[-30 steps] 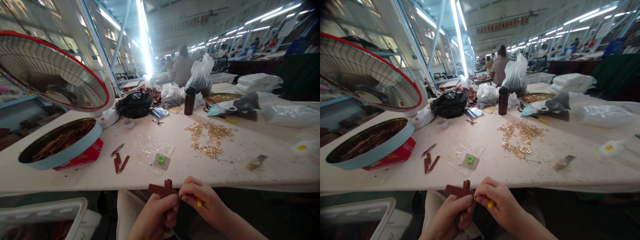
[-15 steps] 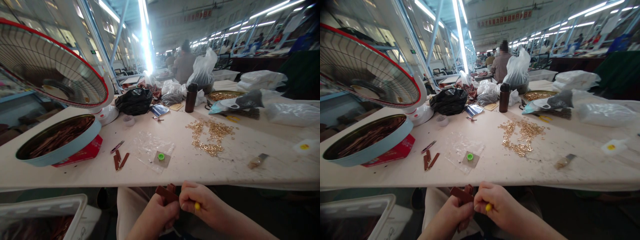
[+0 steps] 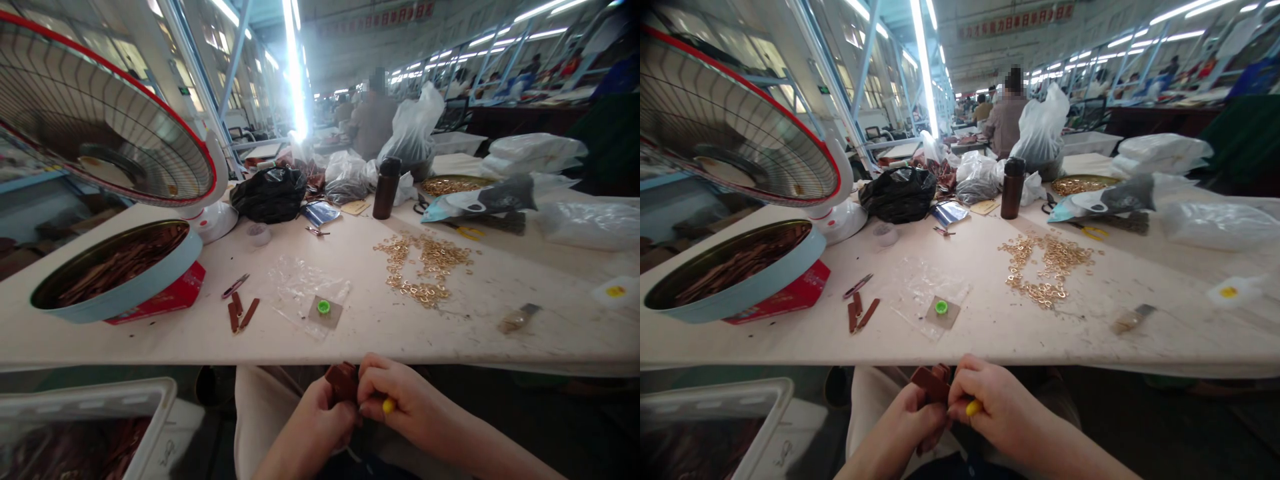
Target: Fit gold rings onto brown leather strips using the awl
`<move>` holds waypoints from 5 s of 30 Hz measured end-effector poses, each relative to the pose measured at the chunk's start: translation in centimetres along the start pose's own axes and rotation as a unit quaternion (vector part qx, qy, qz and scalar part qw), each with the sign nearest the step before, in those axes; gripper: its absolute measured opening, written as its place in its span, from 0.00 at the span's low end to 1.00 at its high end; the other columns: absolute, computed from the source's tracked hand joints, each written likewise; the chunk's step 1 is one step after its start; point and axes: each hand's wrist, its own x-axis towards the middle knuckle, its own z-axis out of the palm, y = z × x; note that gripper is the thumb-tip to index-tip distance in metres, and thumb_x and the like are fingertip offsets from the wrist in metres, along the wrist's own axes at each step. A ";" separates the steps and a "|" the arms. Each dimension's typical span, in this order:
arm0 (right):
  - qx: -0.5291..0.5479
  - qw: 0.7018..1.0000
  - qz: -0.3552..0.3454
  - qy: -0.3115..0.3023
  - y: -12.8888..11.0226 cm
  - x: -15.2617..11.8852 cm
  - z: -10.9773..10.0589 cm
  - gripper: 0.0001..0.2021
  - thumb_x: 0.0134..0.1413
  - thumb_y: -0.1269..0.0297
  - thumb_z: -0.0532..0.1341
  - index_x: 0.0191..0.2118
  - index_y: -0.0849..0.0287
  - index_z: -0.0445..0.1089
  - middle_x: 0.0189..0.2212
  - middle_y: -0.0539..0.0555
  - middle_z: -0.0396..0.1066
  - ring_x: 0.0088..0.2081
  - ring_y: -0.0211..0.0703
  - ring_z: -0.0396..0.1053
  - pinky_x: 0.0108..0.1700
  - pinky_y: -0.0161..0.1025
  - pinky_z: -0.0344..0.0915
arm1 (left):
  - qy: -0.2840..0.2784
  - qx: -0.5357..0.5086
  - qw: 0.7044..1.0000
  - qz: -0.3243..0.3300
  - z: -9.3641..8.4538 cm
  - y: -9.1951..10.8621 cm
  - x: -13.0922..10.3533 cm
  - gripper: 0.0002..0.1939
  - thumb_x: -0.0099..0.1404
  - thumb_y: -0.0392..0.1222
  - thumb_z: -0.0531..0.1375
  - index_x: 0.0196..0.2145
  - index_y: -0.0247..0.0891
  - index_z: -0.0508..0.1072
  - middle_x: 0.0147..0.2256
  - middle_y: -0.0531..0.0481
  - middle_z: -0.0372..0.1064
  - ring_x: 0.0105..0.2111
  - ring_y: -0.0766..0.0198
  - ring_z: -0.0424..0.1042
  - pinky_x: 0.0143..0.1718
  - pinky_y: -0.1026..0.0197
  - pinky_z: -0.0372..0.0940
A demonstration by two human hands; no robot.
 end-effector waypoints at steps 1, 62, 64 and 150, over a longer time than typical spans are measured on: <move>-0.004 1.000 0.011 0.007 -0.1 0.0 0.1 0.09 0.45 0.80 0.59 0.26 0.59 0.63 0.28 0.48 0.62 0.30 0.37 0.61 0.31 0.31 0.56 | 0.001 -0.005 1.000 0.009 0.0 0.1 -0.1 0.04 0.41 0.35 0.52 0.21 0.37 0.63 0.11 0.62 0.53 0.11 0.75 0.49 0.13 0.68 0.42; 0.422 0.880 0.152 0.155 1.5 1.9 2.0 0.20 0.43 0.47 0.65 0.28 0.61 0.65 0.19 0.45 0.57 0.20 0.32 0.50 0.21 0.31 0.46 | 0.097 -0.113 0.979 0.140 0.4 -1.0 1.1 0.20 0.47 0.55 0.64 0.24 0.37 0.64 0.17 0.61 0.52 0.17 0.73 0.48 0.20 0.67 0.44; 0.427 0.874 0.154 0.174 1.6 1.8 2.2 0.20 0.44 0.47 0.64 0.28 0.62 0.65 0.19 0.45 0.57 0.20 0.32 0.49 0.21 0.30 0.46 | 0.099 -0.135 0.977 0.134 0.5 -0.9 1.1 0.20 0.47 0.54 0.65 0.24 0.36 0.64 0.16 0.60 0.54 0.16 0.74 0.49 0.19 0.67 0.44; 0.088 0.984 0.032 0.150 1.6 -0.1 1.7 0.05 0.54 0.69 0.54 0.31 0.61 0.65 0.26 0.51 0.66 0.28 0.40 0.64 0.29 0.33 0.61 | 0.034 0.034 0.979 0.200 -0.7 -1.7 1.5 0.09 0.50 0.38 0.63 0.22 0.36 0.65 0.23 0.56 0.61 0.25 0.68 0.59 0.27 0.65 0.55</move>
